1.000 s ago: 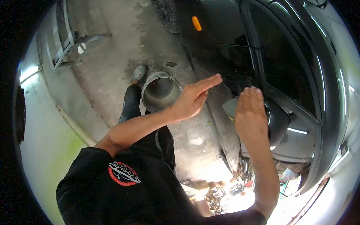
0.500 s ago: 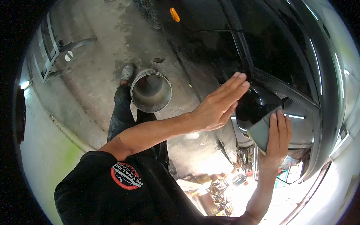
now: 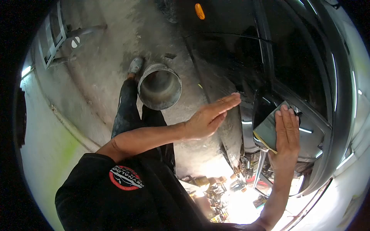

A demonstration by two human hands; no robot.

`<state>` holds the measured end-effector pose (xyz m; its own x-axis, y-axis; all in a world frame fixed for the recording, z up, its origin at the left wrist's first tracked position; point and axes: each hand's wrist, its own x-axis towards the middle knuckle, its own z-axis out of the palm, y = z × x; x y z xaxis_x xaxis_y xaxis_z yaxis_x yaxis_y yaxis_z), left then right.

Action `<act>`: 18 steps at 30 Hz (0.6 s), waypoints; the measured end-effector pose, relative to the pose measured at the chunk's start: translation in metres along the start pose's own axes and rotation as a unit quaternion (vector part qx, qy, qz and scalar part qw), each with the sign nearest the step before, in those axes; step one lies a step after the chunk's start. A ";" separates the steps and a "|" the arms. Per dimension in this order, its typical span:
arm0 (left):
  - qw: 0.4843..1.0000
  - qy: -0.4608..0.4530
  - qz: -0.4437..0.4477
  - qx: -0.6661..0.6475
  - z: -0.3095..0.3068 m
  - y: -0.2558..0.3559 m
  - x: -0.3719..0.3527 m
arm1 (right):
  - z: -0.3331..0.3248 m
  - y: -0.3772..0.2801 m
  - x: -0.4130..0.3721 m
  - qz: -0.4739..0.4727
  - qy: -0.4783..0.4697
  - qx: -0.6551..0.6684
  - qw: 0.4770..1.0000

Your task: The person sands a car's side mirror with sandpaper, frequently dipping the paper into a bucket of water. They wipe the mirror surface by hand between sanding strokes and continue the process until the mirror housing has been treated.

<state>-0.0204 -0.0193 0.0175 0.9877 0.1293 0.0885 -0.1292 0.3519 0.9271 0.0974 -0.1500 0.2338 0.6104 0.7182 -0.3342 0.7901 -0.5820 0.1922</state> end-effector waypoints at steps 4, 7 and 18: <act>1.000 0.014 -0.003 0.016 -0.010 -0.013 0.009 | 0.014 -0.019 0.033 -0.035 -0.057 -0.055 0.996; 1.000 0.021 -0.008 -0.006 -0.017 -0.003 0.020 | 0.017 -0.022 0.045 -0.060 -0.088 -0.096 0.990; 0.993 0.051 -0.044 -0.098 -0.063 -0.002 -0.041 | 0.109 -0.137 0.028 0.256 0.083 0.296 0.917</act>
<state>-0.0658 0.0334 -0.0108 0.9829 0.1804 -0.0356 -0.0683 0.5377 0.8404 0.0003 -0.0917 0.0969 0.9314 0.3133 -0.1853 0.2592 -0.9283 -0.2666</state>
